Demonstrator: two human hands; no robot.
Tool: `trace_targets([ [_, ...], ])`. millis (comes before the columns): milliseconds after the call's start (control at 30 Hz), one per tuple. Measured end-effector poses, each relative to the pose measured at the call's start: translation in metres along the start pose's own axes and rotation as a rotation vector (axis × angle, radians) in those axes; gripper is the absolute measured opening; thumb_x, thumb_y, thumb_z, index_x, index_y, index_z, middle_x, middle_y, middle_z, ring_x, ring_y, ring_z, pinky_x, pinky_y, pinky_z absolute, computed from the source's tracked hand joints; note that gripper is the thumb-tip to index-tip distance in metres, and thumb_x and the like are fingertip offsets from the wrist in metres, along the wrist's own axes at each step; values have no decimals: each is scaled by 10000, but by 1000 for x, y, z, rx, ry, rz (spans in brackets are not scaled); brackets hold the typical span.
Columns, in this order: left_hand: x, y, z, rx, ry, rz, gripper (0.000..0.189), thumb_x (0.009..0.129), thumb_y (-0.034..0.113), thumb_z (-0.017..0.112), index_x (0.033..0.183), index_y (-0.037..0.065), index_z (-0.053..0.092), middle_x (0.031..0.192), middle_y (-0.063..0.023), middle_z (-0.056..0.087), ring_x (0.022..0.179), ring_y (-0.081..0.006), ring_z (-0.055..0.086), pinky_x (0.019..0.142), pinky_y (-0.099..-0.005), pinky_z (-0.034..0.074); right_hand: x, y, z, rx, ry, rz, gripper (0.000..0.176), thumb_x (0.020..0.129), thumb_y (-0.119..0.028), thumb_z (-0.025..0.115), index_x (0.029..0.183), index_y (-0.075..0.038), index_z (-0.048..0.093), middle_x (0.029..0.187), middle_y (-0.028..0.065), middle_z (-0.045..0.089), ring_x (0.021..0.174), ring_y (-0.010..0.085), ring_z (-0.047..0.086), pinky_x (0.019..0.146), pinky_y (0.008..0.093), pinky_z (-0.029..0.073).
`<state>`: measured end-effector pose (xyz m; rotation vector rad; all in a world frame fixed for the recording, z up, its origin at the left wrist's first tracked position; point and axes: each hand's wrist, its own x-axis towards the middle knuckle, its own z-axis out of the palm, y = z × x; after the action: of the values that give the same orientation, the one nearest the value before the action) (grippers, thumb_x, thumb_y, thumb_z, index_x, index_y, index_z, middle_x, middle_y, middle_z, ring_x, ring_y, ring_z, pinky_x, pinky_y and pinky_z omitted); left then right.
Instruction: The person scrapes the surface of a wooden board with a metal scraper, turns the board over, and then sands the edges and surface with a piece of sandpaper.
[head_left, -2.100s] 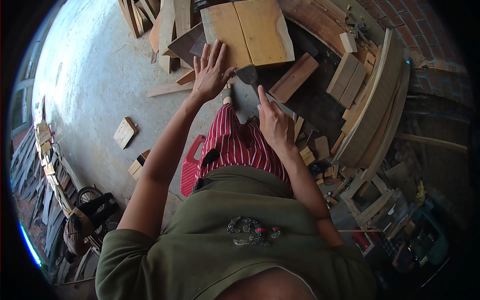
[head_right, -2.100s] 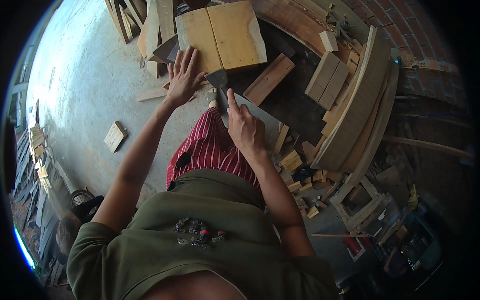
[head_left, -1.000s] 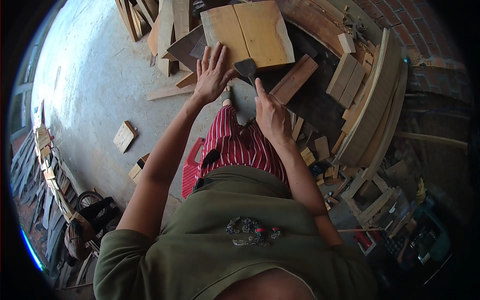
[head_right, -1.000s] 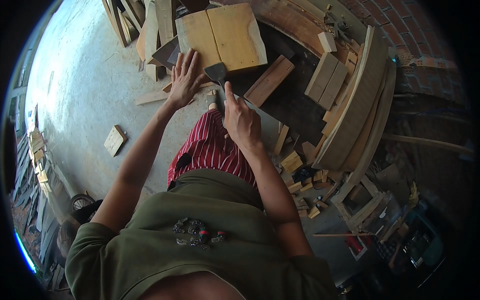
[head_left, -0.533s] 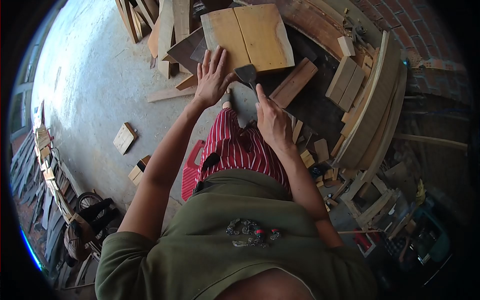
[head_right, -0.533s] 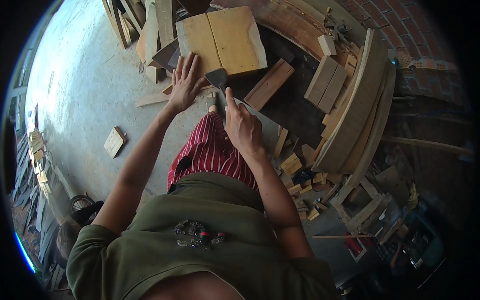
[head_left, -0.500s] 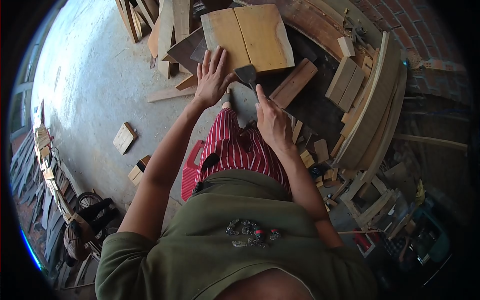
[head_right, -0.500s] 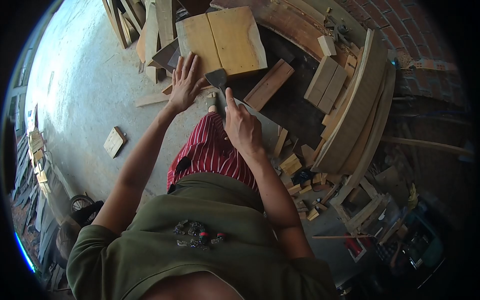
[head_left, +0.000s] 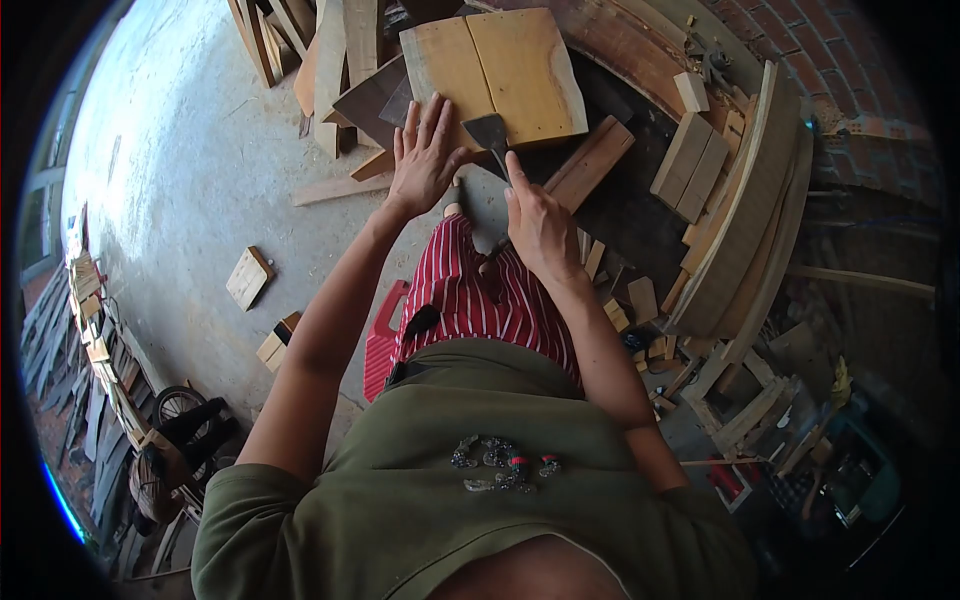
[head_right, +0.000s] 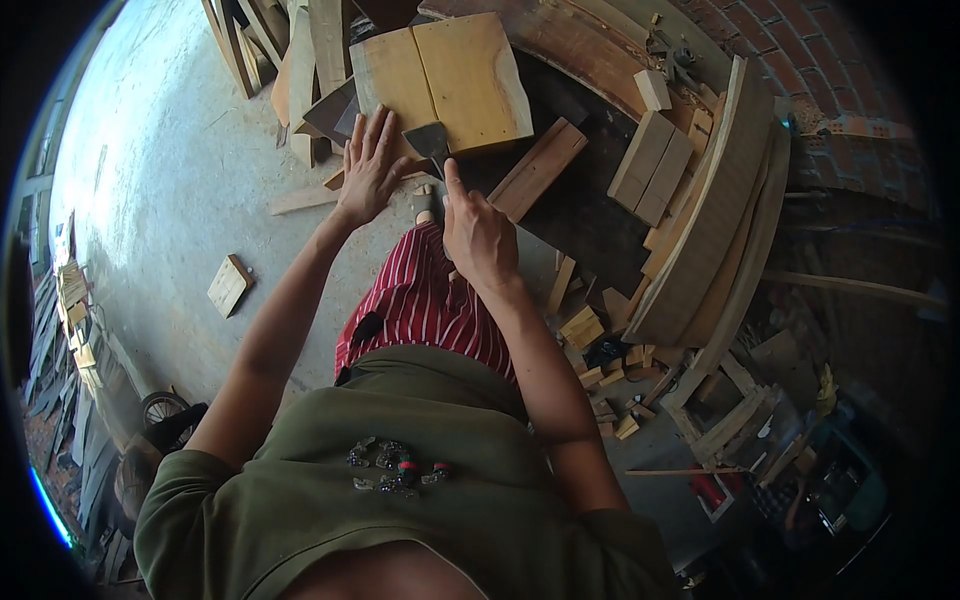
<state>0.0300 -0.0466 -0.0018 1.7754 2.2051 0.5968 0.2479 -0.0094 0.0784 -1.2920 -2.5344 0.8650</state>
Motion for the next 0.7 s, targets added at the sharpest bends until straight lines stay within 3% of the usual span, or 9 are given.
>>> trace_targets([
  [433, 0, 1, -1, -23, 12, 10, 775, 1029, 475, 496, 1644, 143, 160, 1722, -71, 65, 1577, -379, -8, 1226, -622, 90, -4, 0, -3, 7, 32, -36, 529, 1025, -193, 529, 1530, -96, 406, 955, 235, 689, 853, 431, 708, 720, 495, 582],
  [533, 1, 2, -1, -24, 4, -8, 773, 1031, 478, 491, 1644, 140, 163, 1721, -73, 68, 1575, -387, -1, 1227, -617, 94, -9, 1, -9, 40, -81, 66, 504, 1041, -179, 511, 1529, -98, 414, 1072, 281, 691, 962, 468, 682, 806, 521, 553],
  [600, -1, 3, 1, -23, -7, -17, 773, 1031, 479, 491, 1643, 138, 164, 1721, -75, 71, 1574, -391, 5, 1227, -616, 96, 0, 4, -1, 34, 16, -33, 527, 1026, -183, 523, 1531, -94, 401, 933, 245, 685, 847, 434, 704, 731, 501, 576],
  [700, 1, 0, 0, -4, 16, 7, 774, 1031, 483, 488, 1643, 138, 164, 1721, -76, 74, 1574, -394, 8, 1228, -613, 97, 8, 2, 1, 42, 10, -20, 525, 1028, -188, 515, 1531, -90, 400, 934, 249, 684, 853, 435, 704, 740, 505, 575],
])
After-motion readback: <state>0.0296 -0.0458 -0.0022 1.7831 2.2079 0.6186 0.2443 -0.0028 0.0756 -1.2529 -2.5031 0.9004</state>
